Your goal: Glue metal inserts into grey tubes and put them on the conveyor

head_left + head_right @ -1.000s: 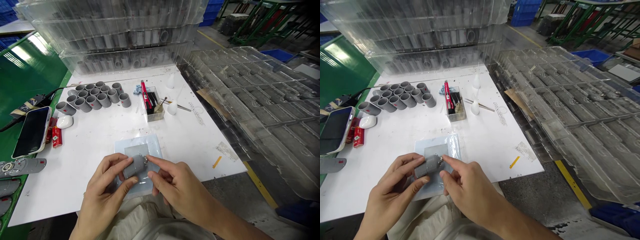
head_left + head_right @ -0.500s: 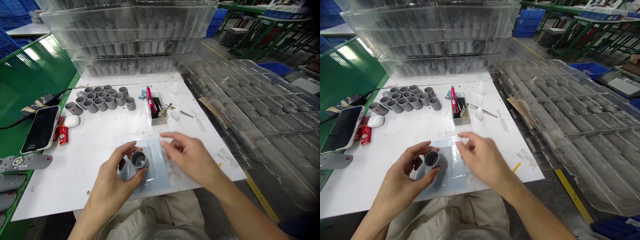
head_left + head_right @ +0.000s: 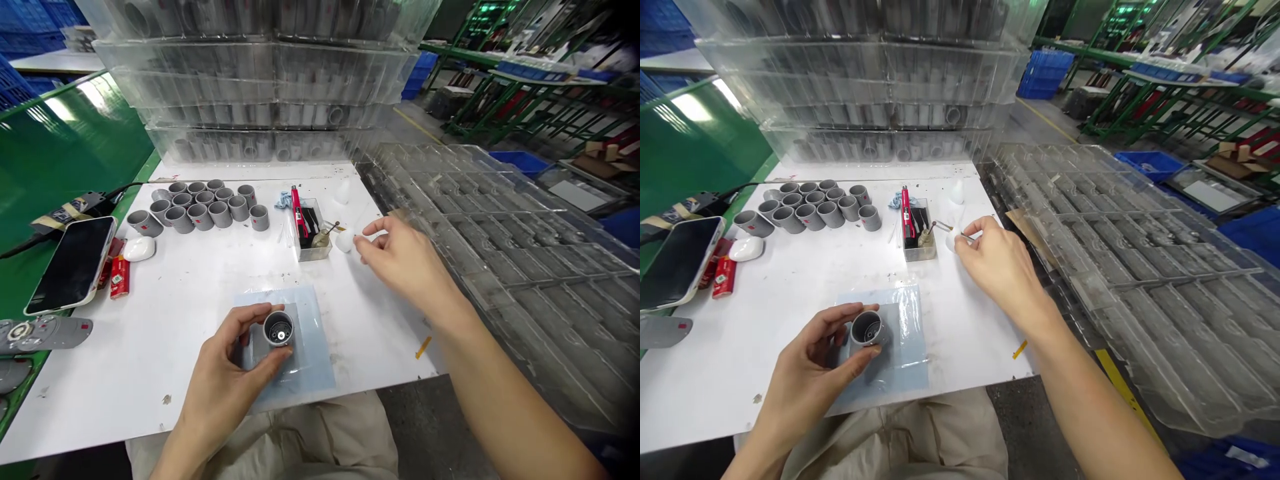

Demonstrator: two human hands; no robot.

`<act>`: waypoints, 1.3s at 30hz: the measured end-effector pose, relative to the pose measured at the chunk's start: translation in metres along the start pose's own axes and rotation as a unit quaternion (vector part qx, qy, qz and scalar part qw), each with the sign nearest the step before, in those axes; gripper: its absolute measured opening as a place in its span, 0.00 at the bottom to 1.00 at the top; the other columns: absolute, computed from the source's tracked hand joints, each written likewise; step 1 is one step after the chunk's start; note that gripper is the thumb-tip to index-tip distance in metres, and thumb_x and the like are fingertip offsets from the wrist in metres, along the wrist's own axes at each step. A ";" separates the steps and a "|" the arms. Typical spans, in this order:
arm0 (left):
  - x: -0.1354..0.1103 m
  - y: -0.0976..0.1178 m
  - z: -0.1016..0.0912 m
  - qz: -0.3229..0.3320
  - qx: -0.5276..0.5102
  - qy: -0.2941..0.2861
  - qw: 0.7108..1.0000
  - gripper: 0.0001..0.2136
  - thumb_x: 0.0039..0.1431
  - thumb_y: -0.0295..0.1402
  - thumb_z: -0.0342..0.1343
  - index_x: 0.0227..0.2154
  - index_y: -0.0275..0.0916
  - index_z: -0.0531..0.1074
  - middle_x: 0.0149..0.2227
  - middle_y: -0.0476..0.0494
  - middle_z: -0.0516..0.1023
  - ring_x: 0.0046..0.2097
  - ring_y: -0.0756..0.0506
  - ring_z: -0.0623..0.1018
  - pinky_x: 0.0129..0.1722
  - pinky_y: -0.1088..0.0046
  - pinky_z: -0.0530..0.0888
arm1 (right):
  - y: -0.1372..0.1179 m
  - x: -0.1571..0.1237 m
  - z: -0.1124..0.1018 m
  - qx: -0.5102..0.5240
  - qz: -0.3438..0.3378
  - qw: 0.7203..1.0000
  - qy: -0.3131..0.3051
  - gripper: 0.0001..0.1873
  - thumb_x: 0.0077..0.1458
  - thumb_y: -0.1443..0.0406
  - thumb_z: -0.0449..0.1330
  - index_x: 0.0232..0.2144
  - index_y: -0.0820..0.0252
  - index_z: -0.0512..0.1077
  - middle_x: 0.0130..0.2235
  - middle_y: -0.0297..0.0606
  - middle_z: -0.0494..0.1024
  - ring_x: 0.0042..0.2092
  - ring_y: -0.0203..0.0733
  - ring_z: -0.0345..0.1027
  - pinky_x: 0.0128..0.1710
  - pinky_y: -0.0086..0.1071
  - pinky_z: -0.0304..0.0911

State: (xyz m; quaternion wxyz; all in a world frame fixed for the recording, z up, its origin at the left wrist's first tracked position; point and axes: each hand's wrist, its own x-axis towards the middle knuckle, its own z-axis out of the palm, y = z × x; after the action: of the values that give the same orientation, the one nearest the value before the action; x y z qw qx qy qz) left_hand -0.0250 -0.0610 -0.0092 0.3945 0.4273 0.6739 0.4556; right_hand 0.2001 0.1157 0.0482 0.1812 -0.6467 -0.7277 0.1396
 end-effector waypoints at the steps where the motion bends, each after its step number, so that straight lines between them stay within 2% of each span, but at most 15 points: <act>1: 0.000 0.000 0.000 0.002 0.000 0.001 1.000 0.22 0.57 0.41 0.72 0.54 0.50 0.77 0.57 0.44 0.85 0.58 0.36 0.79 0.56 0.55 0.70 | 0.003 0.002 0.001 -0.038 -0.008 0.999 -0.019 0.20 0.65 0.56 0.61 0.54 0.61 0.75 0.35 0.40 0.86 0.40 0.53 0.80 0.37 0.38 0.61; 3: 0.000 -0.001 0.000 0.006 -0.005 0.001 1.000 0.22 0.57 0.41 0.71 0.54 0.50 0.76 0.57 0.44 0.85 0.59 0.36 0.79 0.57 0.55 0.70 | 0.007 0.008 0.008 -0.092 -0.033 0.994 -0.050 0.24 0.67 0.55 0.59 0.58 0.65 0.74 0.39 0.47 0.86 0.45 0.59 0.80 0.38 0.39 0.61; 6: 0.000 -0.003 0.000 0.009 -0.010 -0.007 1.000 0.23 0.57 0.40 0.72 0.55 0.50 0.76 0.57 0.46 0.85 0.61 0.36 0.78 0.59 0.54 0.69 | 0.005 0.023 0.020 -0.108 -0.049 0.992 -0.053 0.20 0.69 0.58 0.56 0.52 0.67 0.78 0.42 0.55 0.86 0.48 0.64 0.80 0.39 0.41 0.60; 9: -0.001 -0.004 -0.002 0.008 -0.010 -0.014 1.000 0.24 0.57 0.40 0.72 0.56 0.50 0.75 0.58 0.45 0.84 0.61 0.36 0.78 0.59 0.54 0.68 | 0.003 0.040 0.028 -0.099 -0.058 0.992 -0.045 0.20 0.70 0.59 0.56 0.52 0.68 0.79 0.44 0.58 0.85 0.50 0.65 0.79 0.41 0.41 0.61; 13: 0.000 -0.005 -0.001 0.000 -0.020 -0.009 1.000 0.24 0.57 0.39 0.71 0.56 0.52 0.75 0.58 0.48 0.85 0.63 0.36 0.77 0.60 0.54 0.69 | 0.006 0.046 0.022 -0.066 -0.061 0.995 -0.037 0.21 0.68 0.58 0.60 0.55 0.67 0.77 0.42 0.53 0.86 0.50 0.62 0.79 0.42 0.40 0.63; 17: -0.001 -0.003 0.000 -0.003 -0.022 -0.013 1.000 0.24 0.56 0.37 0.70 0.56 0.53 0.75 0.57 0.51 0.85 0.62 0.38 0.78 0.62 0.55 0.69 | 0.007 0.025 0.009 0.005 -0.062 0.998 0.006 0.20 0.68 0.58 0.60 0.57 0.62 0.73 0.35 0.38 0.85 0.39 0.48 0.79 0.39 0.36 0.65; 21: -0.002 -0.001 0.000 0.005 -0.022 -0.021 1.000 0.24 0.57 0.36 0.70 0.56 0.55 0.74 0.57 0.53 0.85 0.62 0.39 0.78 0.63 0.56 0.68 | -0.002 0.009 0.011 0.190 -0.143 0.971 0.012 0.18 0.63 0.56 0.66 0.52 0.57 0.78 0.35 0.33 0.83 0.35 0.41 0.76 0.36 0.33 0.66; 23: -0.002 -0.001 0.000 0.011 -0.020 -0.023 0.999 0.24 0.57 0.35 0.69 0.57 0.55 0.74 0.57 0.53 0.85 0.63 0.39 0.78 0.63 0.57 0.68 | -0.008 0.010 0.013 0.204 -0.184 0.962 0.018 0.12 0.63 0.58 0.67 0.46 0.56 0.82 0.36 0.34 0.85 0.37 0.42 0.77 0.37 0.34 0.66; 25: -0.002 -0.002 0.000 0.017 -0.017 -0.024 0.999 0.25 0.58 0.34 0.69 0.58 0.56 0.73 0.57 0.53 0.85 0.63 0.40 0.78 0.64 0.58 0.68 | -0.015 0.013 0.010 0.196 -0.206 0.956 0.067 0.08 0.65 0.60 0.66 0.39 0.56 0.84 0.37 0.35 0.86 0.37 0.42 0.77 0.37 0.35 0.66; 28: -0.001 -0.006 -0.001 0.031 -0.016 -0.033 0.999 0.27 0.58 0.33 0.70 0.59 0.56 0.72 0.57 0.54 0.85 0.62 0.42 0.78 0.64 0.59 0.68 | -0.025 0.007 -0.005 0.210 -0.234 0.925 0.212 0.06 0.64 0.62 0.68 0.36 0.56 0.84 0.35 0.34 0.85 0.33 0.40 0.75 0.32 0.35 0.64; 30: 0.001 -0.009 -0.002 0.047 -0.014 -0.045 0.998 0.28 0.58 0.32 0.71 0.60 0.57 0.71 0.57 0.54 0.85 0.61 0.43 0.79 0.63 0.61 0.69 | -0.032 -0.008 -0.016 0.229 -0.240 0.894 0.301 0.04 0.65 0.63 0.68 0.36 0.55 0.83 0.34 0.34 0.84 0.33 0.40 0.74 0.32 0.36 0.63; 32: 0.003 -0.013 -0.003 0.059 -0.016 -0.050 0.997 0.29 0.59 0.32 0.71 0.61 0.58 0.70 0.57 0.55 0.85 0.61 0.44 0.79 0.63 0.62 0.70 | -0.039 -0.030 -0.023 0.252 -0.242 0.874 0.339 0.05 0.66 0.65 0.66 0.36 0.53 0.82 0.35 0.34 0.84 0.34 0.41 0.74 0.35 0.37 0.65; 34: 0.004 -0.016 -0.004 0.056 -0.022 -0.048 0.997 0.30 0.60 0.32 0.71 0.61 0.59 0.69 0.57 0.56 0.85 0.62 0.44 0.79 0.62 0.62 0.70 | -0.043 -0.053 -0.022 0.273 -0.265 0.875 0.301 0.05 0.65 0.67 0.67 0.37 0.52 0.82 0.35 0.32 0.83 0.36 0.41 0.75 0.36 0.37 0.67; 37: 0.005 -0.017 -0.004 0.038 -0.024 -0.049 0.998 0.30 0.60 0.32 0.71 0.62 0.60 0.68 0.58 0.56 0.84 0.62 0.43 0.78 0.60 0.61 0.70 | -0.045 -0.077 -0.010 0.306 -0.330 0.879 0.156 0.07 0.63 0.71 0.68 0.40 0.54 0.81 0.37 0.33 0.83 0.39 0.40 0.76 0.37 0.36 0.70; 39: 0.004 -0.017 -0.005 0.028 -0.022 -0.050 0.998 0.30 0.60 0.32 0.71 0.62 0.60 0.68 0.59 0.56 0.84 0.61 0.43 0.78 0.58 0.61 0.70 | -0.045 -0.083 0.002 0.323 -0.359 0.871 0.095 0.08 0.62 0.74 0.66 0.42 0.59 0.79 0.37 0.34 0.83 0.40 0.39 0.76 0.39 0.35 0.72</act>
State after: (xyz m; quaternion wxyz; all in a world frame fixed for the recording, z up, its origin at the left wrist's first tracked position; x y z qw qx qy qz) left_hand -0.0344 -0.0623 -0.0251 0.4236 0.4596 0.6311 0.4595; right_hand 0.1671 0.0279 0.0592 0.4853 -0.2569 -0.8035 0.2300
